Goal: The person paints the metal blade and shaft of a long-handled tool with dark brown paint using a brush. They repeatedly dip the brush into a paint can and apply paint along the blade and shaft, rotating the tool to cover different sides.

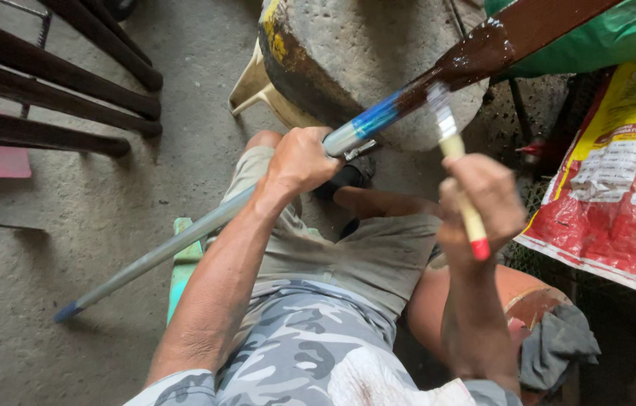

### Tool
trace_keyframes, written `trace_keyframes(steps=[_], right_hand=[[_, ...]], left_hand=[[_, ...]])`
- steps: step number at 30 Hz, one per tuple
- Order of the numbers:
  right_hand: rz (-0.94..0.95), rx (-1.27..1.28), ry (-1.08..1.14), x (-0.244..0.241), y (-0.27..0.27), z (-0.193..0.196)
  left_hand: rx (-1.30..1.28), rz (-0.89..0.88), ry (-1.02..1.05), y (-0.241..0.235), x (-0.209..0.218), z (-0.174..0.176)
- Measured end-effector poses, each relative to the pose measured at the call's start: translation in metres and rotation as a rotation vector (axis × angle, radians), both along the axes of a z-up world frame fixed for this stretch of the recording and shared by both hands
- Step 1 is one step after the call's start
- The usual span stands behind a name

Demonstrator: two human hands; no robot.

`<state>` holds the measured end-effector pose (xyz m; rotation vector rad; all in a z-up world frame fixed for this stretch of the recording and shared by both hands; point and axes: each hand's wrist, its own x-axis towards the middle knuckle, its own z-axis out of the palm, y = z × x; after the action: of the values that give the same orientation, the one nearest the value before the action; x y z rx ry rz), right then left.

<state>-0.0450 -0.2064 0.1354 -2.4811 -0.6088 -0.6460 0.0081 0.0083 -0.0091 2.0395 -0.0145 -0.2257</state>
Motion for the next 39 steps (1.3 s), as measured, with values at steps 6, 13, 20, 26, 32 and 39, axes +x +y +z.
trace_keyframes(steps=[6, 13, 20, 26, 32, 39], right_hand=[[0.065, -0.075, 0.037, 0.0, 0.013, -0.016], [0.072, 0.271, 0.298, -0.002, -0.001, -0.007], [0.014, -0.015, -0.058, 0.021, -0.007, 0.013], [0.127, -0.191, 0.045, 0.012, 0.025, 0.006], [0.142, 0.183, 0.319, 0.019, 0.008, 0.017], [0.046, -0.114, -0.001, 0.043, -0.003, 0.028]], left_hand=[[0.153, 0.184, -0.193, -0.016, -0.016, -0.008], [0.225, 0.231, -0.237, -0.026, -0.019, -0.022], [0.227, 0.227, -0.238, -0.024, -0.019, -0.021], [0.21, 0.234, -0.238, -0.025, -0.019, -0.022], [0.216, 0.207, -0.227, -0.025, -0.018, -0.026], [0.088, 0.074, -0.157, -0.009, -0.015, -0.016]])
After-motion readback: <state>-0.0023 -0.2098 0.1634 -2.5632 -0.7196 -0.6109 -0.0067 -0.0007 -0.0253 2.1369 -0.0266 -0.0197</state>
